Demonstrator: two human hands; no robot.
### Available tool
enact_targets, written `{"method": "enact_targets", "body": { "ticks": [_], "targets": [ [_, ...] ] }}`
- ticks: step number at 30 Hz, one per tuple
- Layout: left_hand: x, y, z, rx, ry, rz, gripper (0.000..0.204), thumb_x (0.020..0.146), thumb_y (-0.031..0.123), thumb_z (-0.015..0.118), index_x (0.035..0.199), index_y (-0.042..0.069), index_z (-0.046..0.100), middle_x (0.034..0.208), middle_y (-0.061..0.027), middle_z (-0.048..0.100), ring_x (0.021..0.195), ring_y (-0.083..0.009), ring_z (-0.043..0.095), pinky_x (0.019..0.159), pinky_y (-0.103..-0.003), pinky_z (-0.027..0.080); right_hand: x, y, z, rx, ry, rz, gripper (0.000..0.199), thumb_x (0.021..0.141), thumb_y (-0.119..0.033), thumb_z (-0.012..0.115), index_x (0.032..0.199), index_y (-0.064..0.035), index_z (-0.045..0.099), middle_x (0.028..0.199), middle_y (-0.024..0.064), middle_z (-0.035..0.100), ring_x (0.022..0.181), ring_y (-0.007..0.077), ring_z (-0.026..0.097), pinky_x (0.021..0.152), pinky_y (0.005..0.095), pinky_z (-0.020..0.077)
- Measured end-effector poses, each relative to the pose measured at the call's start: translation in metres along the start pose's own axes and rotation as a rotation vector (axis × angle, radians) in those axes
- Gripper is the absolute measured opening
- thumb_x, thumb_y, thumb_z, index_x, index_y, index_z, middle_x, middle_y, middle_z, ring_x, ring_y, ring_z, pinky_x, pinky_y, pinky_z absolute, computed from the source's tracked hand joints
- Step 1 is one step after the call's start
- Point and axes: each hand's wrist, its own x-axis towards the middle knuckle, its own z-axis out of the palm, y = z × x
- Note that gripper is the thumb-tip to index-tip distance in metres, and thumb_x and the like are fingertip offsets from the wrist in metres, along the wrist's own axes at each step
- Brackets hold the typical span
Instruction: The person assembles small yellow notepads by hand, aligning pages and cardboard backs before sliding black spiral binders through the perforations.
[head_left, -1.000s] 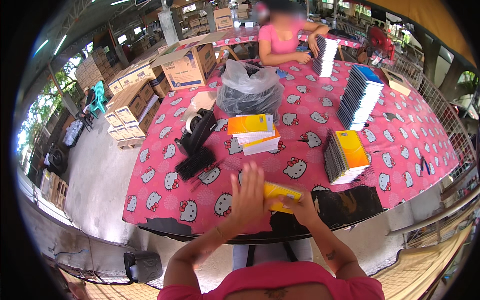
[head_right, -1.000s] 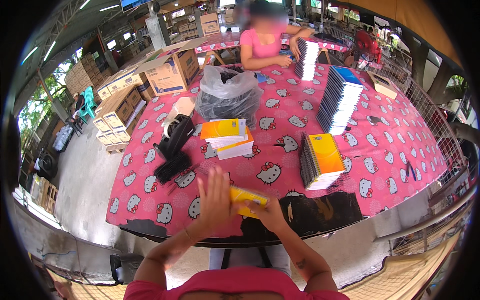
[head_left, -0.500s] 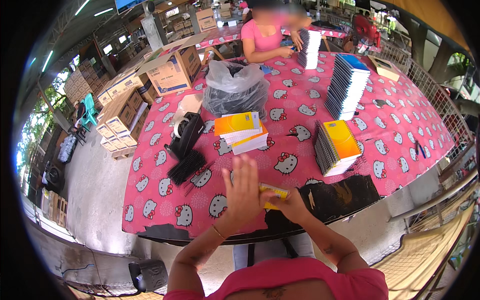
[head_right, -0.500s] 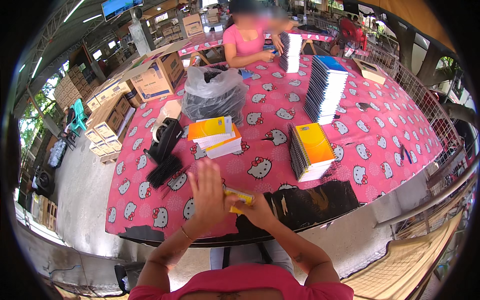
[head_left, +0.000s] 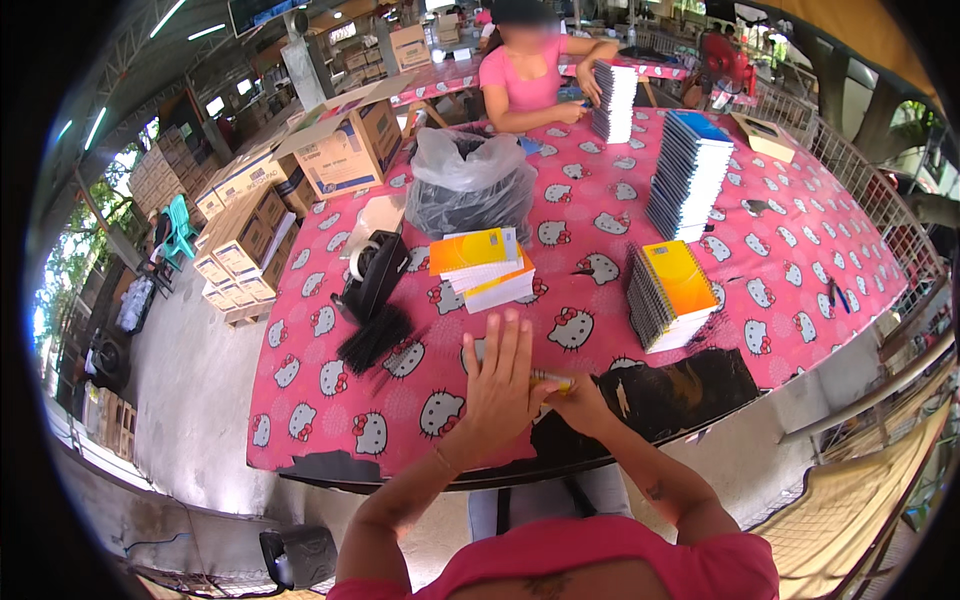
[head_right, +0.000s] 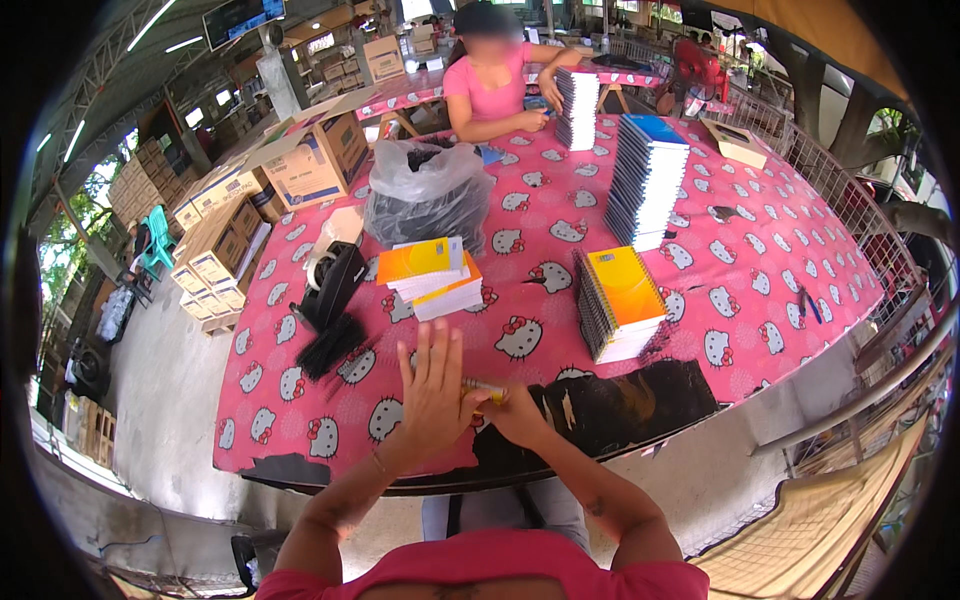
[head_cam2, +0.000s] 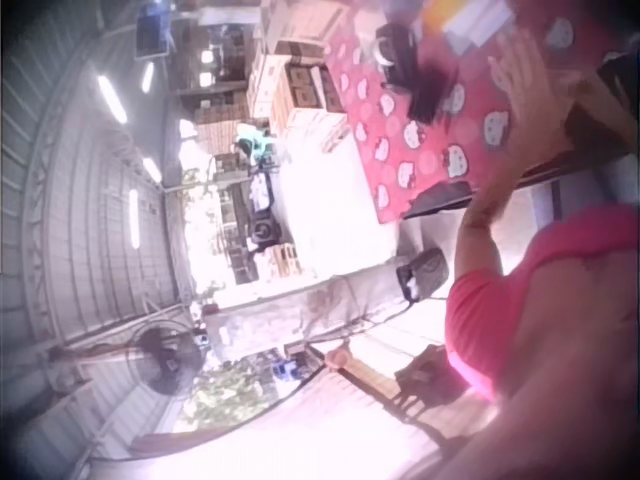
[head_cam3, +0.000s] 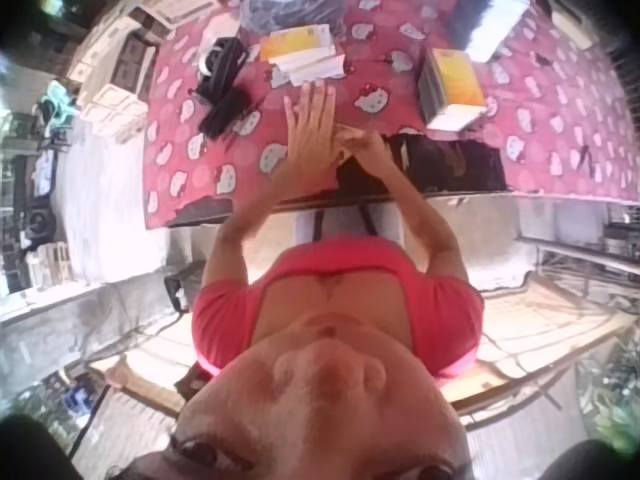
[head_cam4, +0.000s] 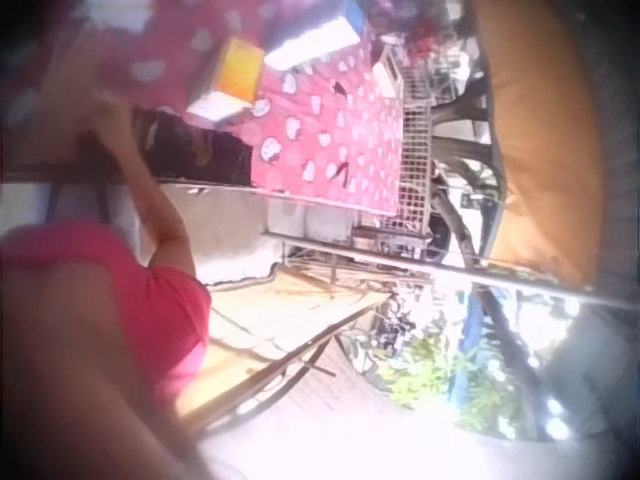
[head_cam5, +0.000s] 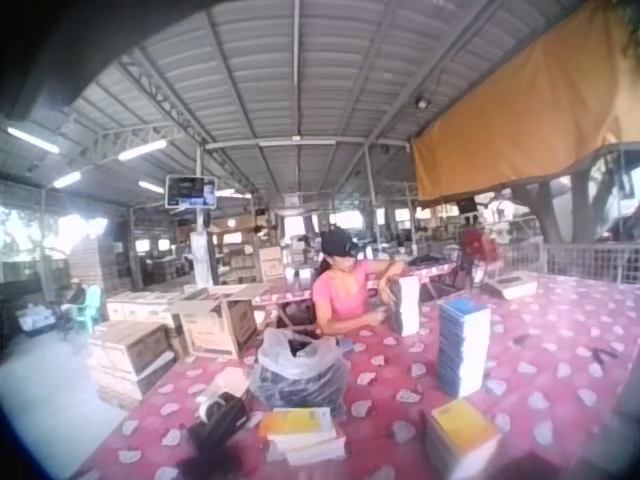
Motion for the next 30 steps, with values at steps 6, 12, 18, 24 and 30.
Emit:
{"method": "enact_targets", "body": {
  "ticks": [6,12,18,24,30],
  "targets": [
    [-0.027,0.003,0.021,-0.164,-0.075,0.07,0.06,0.095,0.041,0.056,0.138,0.0,0.047,0.141,-0.0189,0.048,0.132,-0.034,0.046,0.114,-0.058,0.022,-0.002,0.021,-0.015,0.061,-0.018,0.198,0.017,0.093,-0.007,0.065,0.109,-0.0008,0.067,0.092,0.0025,0.069,0.089,0.0053,0.059,0.077,0.0261,0.05],
    [-0.007,-0.029,0.028,-0.196,-0.144,0.172,0.04,0.092,0.03,0.063,0.124,0.008,0.058,0.122,-0.0087,0.06,0.111,-0.0279,0.058,0.111,-0.056,0.029,-0.002,0.027,-0.019,-0.191,-0.118,0.104,0.013,0.094,-0.009,0.065,0.104,-0.0012,0.069,0.088,0.0036,0.069,0.086,0.005,0.059,0.073,0.0267,0.0485],
    [-0.035,0.009,0.037,-0.1,-0.132,0.08,0.071,0.094,0.046,0.054,0.144,-0.002,0.039,0.15,-0.02,0.038,0.141,-0.0359,0.034,0.115,-0.059,0.02,-0.001,0.041,-0.014,-0.033,0.09,0.065,0.018,0.092,-0.006,0.064,0.109,-0.0008,0.066,0.088,0.0071,0.069,0.083,0.0075,0.059,0.071,0.0295,0.0498],
    [-0.009,-0.001,0.04,-0.051,-0.18,0.118,0.084,0.094,0.054,0.049,0.147,-0.008,0.03,0.155,-0.0278,0.027,0.148,-0.0408,0.02,0.116,-0.062,0.013,0.004,0.028,-0.021,-0.118,-0.045,0.238,0.026,0.091,-0.002,0.061,0.117,-0.0006,0.065,0.101,0.0106,0.071,0.092,0.0101,0.063,0.079,0.0302,0.0528],
    [-0.023,0.007,0.033,-0.1,-0.131,0.109,0.083,0.095,0.055,0.048,0.149,-0.006,0.031,0.156,-0.0244,0.027,0.147,-0.0389,0.023,0.116,-0.06,0.016,0.004,0.043,-0.018,-0.075,-0.03,0.095,0.018,0.091,-0.004,0.061,0.108,-0.0009,0.066,0.093,0.0076,0.071,0.087,0.0102,0.064,0.075,0.0295,0.0524]
  ]
}}
